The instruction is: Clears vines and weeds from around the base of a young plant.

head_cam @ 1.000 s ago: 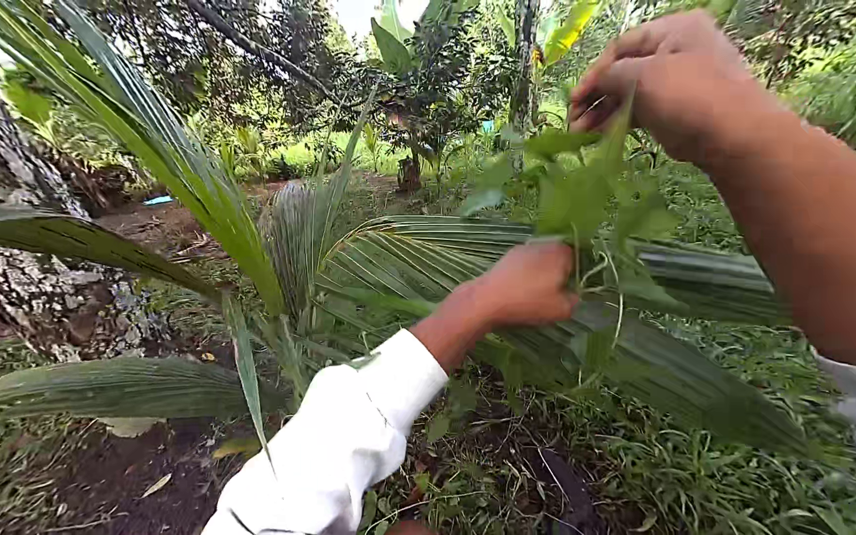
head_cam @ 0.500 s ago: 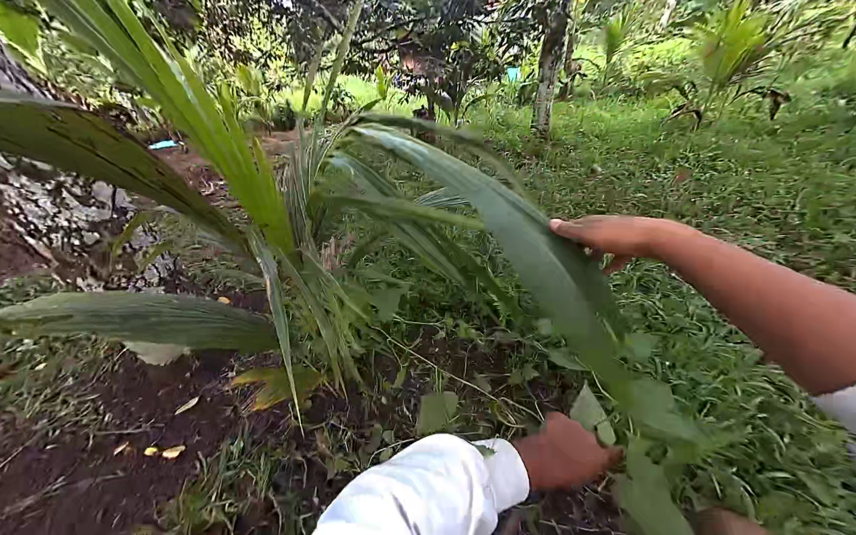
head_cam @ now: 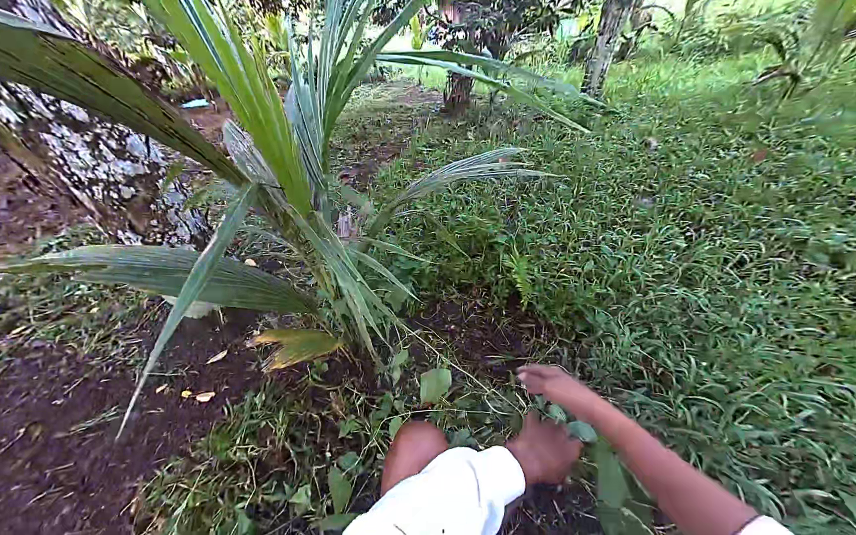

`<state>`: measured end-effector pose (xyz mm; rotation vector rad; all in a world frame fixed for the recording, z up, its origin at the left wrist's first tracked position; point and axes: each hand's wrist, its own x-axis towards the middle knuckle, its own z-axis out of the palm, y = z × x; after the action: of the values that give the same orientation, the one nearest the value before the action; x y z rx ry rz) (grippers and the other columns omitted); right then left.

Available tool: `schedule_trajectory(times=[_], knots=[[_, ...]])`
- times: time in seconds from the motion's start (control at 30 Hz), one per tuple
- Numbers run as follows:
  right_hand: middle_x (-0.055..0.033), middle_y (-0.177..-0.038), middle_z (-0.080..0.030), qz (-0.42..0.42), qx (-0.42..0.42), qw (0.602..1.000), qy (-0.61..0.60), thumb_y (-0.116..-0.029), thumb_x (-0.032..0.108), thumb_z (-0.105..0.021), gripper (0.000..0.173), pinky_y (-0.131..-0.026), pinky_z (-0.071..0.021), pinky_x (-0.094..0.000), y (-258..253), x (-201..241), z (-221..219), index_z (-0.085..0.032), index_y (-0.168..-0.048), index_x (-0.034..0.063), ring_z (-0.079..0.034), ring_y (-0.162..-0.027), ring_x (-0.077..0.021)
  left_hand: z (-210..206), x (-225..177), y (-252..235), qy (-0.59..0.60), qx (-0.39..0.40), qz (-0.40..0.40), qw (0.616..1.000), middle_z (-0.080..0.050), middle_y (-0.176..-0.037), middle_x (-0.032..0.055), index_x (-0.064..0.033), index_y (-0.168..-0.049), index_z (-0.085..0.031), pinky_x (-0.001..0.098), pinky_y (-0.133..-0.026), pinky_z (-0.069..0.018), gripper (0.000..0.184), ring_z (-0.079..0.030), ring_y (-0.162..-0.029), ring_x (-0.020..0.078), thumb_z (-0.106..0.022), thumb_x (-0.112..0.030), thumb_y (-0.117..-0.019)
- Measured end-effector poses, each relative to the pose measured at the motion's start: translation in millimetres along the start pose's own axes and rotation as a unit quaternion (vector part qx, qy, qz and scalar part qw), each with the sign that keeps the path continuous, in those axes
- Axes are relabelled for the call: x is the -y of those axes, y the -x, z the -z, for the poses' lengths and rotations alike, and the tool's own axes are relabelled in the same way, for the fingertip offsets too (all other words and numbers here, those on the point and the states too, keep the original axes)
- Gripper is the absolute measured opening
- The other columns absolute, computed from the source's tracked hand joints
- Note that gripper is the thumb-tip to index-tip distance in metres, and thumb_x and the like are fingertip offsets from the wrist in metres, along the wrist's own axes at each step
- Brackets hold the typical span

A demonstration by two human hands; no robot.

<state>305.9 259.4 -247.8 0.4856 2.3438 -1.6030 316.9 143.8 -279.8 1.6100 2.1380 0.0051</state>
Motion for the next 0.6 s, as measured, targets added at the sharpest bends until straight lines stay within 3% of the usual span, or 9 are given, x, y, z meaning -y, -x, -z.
schedule_trajectory(times=[0.1,0.13,0.17,0.23,0.27,0.33,0.37,0.47,0.6], knots=[[-0.0288,-0.146,-0.053,-0.005,0.120,0.986,0.118,-0.1074,0.031,-0.055,0.058,-0.117,-0.0367,-0.0546,-26,3,-51,-0.043,-0.151,-0.0047,-0.052,-0.137,-0.0393,14,-10,27,0.030,-0.008,0.026,0.999,-0.061,-0.135,0.0256,0.0019,-0.127,-0.065,0.0692,-0.100,-0.0442,0.035,-0.055,-0.129,0.0458,-0.068,-0.004,-0.0928],[-0.0265,-0.135,-0.061,-0.012,0.128,0.983,0.130,-0.1079,0.029,-0.054,0.052,-0.111,-0.0442,-0.0517,-31,7,-63,-0.048,-0.147,-0.0045,-0.061,-0.124,-0.0353,17,-9,36,0.029,0.004,0.032,0.999,-0.062,-0.132,0.0276,0.0047,-0.124,-0.065,0.0686,-0.098,-0.0456,0.032,-0.056,-0.126,0.0471,-0.067,-0.004,-0.0930],[-0.0199,-0.114,-0.067,-0.013,0.126,0.984,0.123,-0.1096,0.026,-0.050,0.042,-0.094,-0.0542,-0.0439,-33,12,-71,-0.055,-0.139,-0.0037,-0.068,-0.099,-0.0263,19,-6,45,0.014,0.010,0.030,0.999,-0.062,-0.131,0.0278,0.0051,-0.124,-0.065,0.0664,-0.099,-0.0459,0.032,-0.056,-0.126,0.0469,-0.067,-0.003,-0.0927],[-0.0077,-0.086,-0.057,-0.009,0.107,0.992,0.071,-0.1129,0.022,-0.039,0.036,-0.069,-0.0509,-0.0322,-35,22,-70,-0.059,-0.128,-0.0034,-0.055,-0.067,-0.0143,39,-7,71,-0.018,0.064,0.041,0.997,-0.055,-0.145,0.0234,0.0009,-0.141,-0.057,0.0545,-0.117,-0.0319,0.044,-0.046,-0.140,0.0409,-0.061,0.000,-0.0974],[-0.0066,-0.084,-0.053,-0.005,0.076,0.996,0.042,-0.1135,0.021,-0.036,0.037,-0.067,-0.0464,-0.0316,-36,26,-63,-0.059,-0.126,-0.0041,-0.049,-0.066,-0.0133,46,-5,79,-0.035,0.087,0.045,0.995,-0.051,-0.151,0.0200,-0.0022,-0.147,-0.052,0.0502,-0.123,-0.0224,0.050,-0.040,-0.146,0.0370,-0.061,0.001,-0.0981],[-0.0066,-0.084,-0.053,0.021,-0.021,1.000,0.001,-0.1136,0.022,-0.033,0.039,-0.067,-0.0438,-0.0320,-40,29,-44,-0.061,-0.120,-0.0053,-0.046,-0.067,-0.0129,13,37,70,0.019,-0.066,-0.081,0.994,-0.059,-0.138,0.0229,-0.0020,-0.133,-0.066,0.0571,-0.124,-0.0191,0.054,-0.047,-0.139,0.0404,-0.077,0.005,-0.0801],[-0.0088,-0.086,-0.055,0.033,-0.069,0.997,0.000,-0.1137,0.024,-0.033,0.042,-0.068,-0.0445,-0.0345,-41,31,-30,-0.062,-0.117,-0.0054,-0.048,-0.070,-0.0149,3,52,65,0.048,-0.126,-0.127,0.983,-0.058,-0.141,0.0229,-0.0044,-0.131,-0.068,0.0627,-0.124,-0.0180,0.058,-0.045,-0.141,0.0411,-0.080,0.005,-0.0742],[-0.0186,-0.094,-0.063,0.063,-0.171,0.981,0.064,-0.1130,0.035,-0.036,0.051,-0.077,-0.0468,-0.0493,-41,39,23,-0.066,-0.107,-0.0056,-0.057,-0.082,-0.0268,23,72,79,0.088,-0.245,-0.152,0.954,-0.053,-0.149,0.0191,-0.0085,-0.130,-0.070,0.0606,-0.122,-0.0271,0.046,-0.041,-0.147,0.0364,-0.067,0.001,-0.0852],[-0.0230,-0.092,-0.064,0.096,-0.199,0.956,0.192,-0.1116,0.036,-0.041,0.051,-0.082,-0.0460,-0.0594,-28,44,75,-0.066,-0.101,-0.0062,-0.062,-0.088,-0.0364,70,118,101,0.142,-0.387,-0.014,0.911,-0.053,-0.148,0.0221,-0.0026,-0.131,-0.067,0.0476,-0.116,-0.0413,0.037,-0.049,-0.140,0.0355,-0.055,-0.001,-0.0967]])
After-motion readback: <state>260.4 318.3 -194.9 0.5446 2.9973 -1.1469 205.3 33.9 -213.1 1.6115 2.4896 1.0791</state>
